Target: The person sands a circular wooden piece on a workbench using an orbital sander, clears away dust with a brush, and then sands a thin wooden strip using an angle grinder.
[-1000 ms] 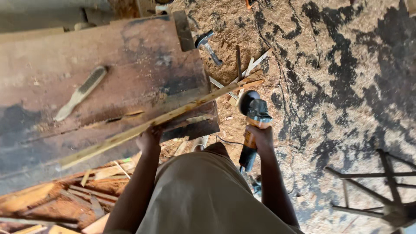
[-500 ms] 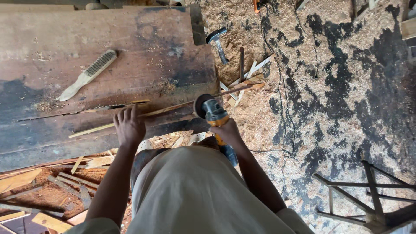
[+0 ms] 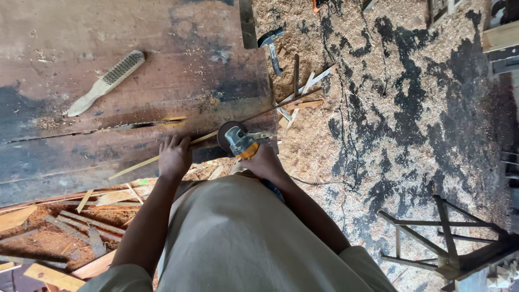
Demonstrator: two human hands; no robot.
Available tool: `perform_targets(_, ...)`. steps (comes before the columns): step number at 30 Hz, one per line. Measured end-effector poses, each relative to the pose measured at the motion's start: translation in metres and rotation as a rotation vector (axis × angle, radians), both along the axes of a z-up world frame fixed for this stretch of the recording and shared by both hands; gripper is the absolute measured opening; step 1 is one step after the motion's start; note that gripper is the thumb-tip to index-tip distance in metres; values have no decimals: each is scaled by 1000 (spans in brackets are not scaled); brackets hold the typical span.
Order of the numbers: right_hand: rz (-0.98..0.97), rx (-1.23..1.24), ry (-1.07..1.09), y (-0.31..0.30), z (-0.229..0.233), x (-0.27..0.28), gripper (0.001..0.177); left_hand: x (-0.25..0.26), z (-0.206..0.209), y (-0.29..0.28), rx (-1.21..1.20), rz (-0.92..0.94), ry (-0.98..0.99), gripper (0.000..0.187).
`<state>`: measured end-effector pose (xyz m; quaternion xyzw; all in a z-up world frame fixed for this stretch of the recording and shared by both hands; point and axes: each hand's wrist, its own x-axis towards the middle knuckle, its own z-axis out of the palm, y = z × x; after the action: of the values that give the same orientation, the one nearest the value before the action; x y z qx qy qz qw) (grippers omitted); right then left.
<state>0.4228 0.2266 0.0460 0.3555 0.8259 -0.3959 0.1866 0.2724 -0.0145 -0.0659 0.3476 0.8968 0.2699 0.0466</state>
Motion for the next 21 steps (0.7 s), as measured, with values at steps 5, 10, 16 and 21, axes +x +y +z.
perform_targets(5, 66, 82, -50, -14, 10, -15, 44, -1, 1, -9, 65, 16, 20, 28)
perform_targets(10, 45, 55, -59, -12, 6, -22, 45, -3, -3, -8, 51, 7, 27, 27)
perform_targets(16, 37, 65, -53, 11, -4, -16, 47, -5, -3, -9, 58, 10, 20, 26)
perform_targets(21, -14, 101, -78, 40, -12, -1, 48, -3, -3, -8, 39, 7, 31, 25)
